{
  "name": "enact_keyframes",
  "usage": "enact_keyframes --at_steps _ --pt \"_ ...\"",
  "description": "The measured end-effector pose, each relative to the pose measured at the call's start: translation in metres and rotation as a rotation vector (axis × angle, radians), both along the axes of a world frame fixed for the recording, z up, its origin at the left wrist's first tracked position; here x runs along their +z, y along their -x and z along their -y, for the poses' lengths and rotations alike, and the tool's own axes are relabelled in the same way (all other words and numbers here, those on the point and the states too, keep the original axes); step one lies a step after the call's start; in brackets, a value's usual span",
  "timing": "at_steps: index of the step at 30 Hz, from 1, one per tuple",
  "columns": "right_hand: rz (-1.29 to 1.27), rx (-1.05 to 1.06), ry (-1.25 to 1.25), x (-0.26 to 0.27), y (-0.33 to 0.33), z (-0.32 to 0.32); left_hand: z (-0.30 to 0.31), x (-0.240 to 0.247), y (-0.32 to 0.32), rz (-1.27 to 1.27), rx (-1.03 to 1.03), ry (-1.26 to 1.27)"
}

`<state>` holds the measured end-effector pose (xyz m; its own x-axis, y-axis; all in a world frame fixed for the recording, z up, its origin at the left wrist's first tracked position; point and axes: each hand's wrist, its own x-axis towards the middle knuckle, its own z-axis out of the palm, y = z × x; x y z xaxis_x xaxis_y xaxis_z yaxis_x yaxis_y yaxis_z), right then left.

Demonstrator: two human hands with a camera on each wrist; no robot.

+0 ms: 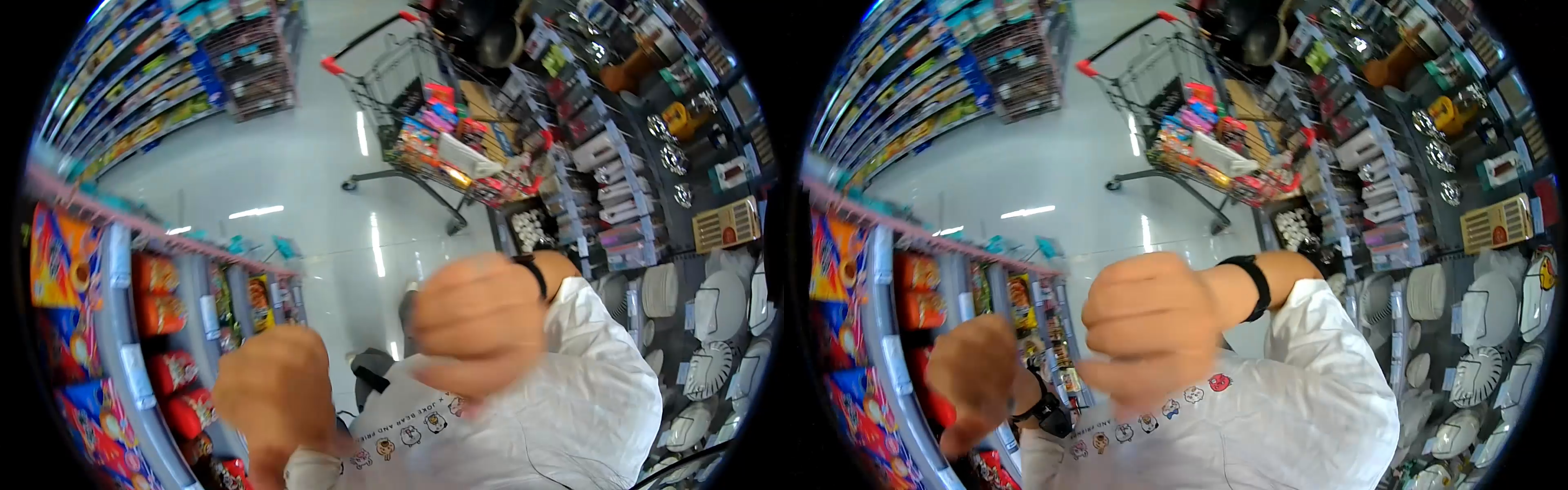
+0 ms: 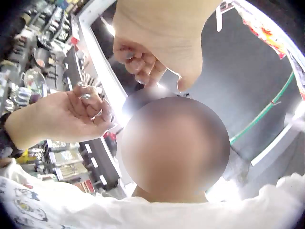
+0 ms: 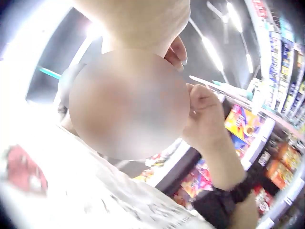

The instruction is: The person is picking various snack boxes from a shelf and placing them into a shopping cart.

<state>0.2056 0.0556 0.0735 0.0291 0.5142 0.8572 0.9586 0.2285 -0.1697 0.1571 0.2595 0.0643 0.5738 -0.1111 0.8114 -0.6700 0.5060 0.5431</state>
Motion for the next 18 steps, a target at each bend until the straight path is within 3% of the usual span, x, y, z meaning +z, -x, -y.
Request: enact_keyframes --at_steps 3,6,11,15,18 --pt "-0.143 -0.008 -0.222 0.039 -0.012 0.071 0.054 0.033 -0.043 0.153 -0.259 -0.068" --pt "-0.25 -0.033 -0.274 0.049 -0.024 0.116 0.094 0.044 -0.087 0.283 -0.249 -0.22" --pt "-0.238 -0.025 -0.302 0.049 -0.062 0.143 0.15 0.029 -0.123 0.265 -0.133 0.041" --pt "-0.239 -0.075 -0.328 0.047 -0.091 0.159 0.153 0.041 -0.161 0.154 -0.364 -0.15" --pt "-0.221 -0.084 -0.312 0.045 -0.117 0.16 0.151 0.038 -0.182 0.097 -0.286 -0.141"
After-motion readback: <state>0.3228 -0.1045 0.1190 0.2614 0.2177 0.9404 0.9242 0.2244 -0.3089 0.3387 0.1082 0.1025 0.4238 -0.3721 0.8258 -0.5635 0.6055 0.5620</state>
